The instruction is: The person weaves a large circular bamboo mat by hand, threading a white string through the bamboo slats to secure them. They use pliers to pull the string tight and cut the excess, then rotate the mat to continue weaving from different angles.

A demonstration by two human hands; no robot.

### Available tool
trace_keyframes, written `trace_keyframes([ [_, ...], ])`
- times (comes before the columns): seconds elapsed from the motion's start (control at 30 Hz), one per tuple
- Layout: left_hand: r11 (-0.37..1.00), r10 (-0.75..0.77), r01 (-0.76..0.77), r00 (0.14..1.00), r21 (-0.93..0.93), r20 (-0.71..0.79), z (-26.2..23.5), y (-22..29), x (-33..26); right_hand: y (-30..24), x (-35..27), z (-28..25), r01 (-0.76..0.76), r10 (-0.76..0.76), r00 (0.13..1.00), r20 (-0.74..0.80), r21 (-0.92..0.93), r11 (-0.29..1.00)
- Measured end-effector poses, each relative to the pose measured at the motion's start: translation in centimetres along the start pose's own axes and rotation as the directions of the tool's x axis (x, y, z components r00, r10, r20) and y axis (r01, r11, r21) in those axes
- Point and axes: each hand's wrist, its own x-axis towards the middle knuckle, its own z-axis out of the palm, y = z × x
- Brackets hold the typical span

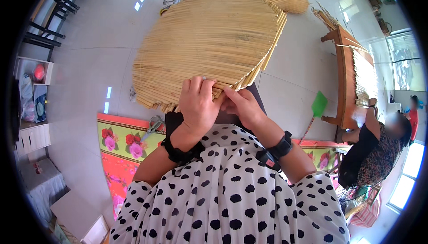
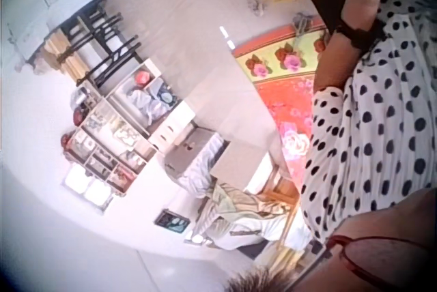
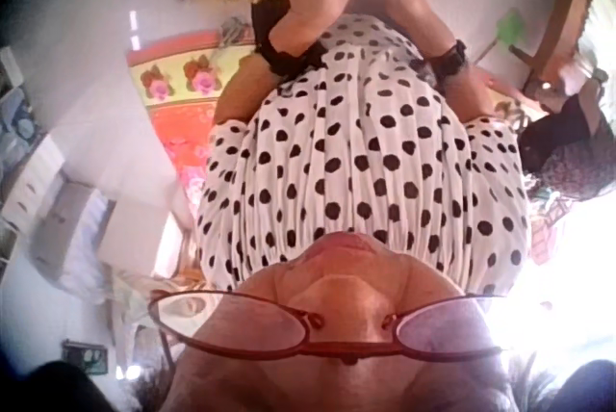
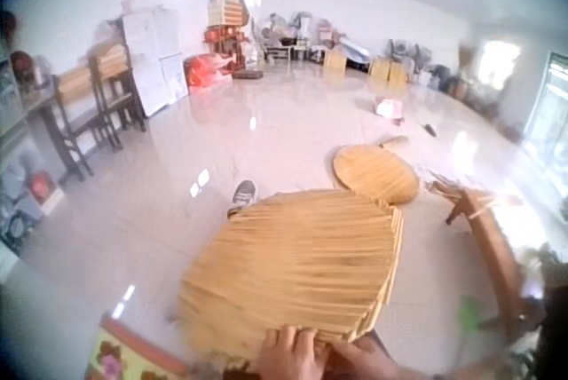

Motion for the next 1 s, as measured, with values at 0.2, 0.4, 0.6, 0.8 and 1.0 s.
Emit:
trace_keyframes([
  [0.2,0.997,-0.045,0.061,0.967,-0.056,0.253,-0.4,-0.2,0.6,0.7,0.8,-1.1,0.014,-0.014,1.000,0.016,-0.017,1.000],
  [0.4,0.960,0.047,0.053,0.937,-0.274,0.346,-1.0,-2.2,0.7,0.7,1.0,-2.8,-0.010,0.007,0.999,-0.041,-0.085,0.996],
  [0.6,0.925,-0.003,0.143,0.928,-0.351,0.371,-0.5,-2.8,1.1,0.0,1.3,-2.7,0.019,-0.019,0.997,-0.072,-0.004,1.000],
  [0.8,0.925,-0.010,0.153,0.925,-0.348,0.381,-0.1,-2.5,1.3,-0.2,1.5,-2.0,0.087,-0.096,0.981,-0.167,-0.057,0.995],
  [1.0,0.935,0.013,0.106,0.943,-0.338,0.332,0.1,-2.3,1.2,0.5,1.8,-1.0,0.167,-0.173,0.952,-0.253,-0.045,0.985],
])
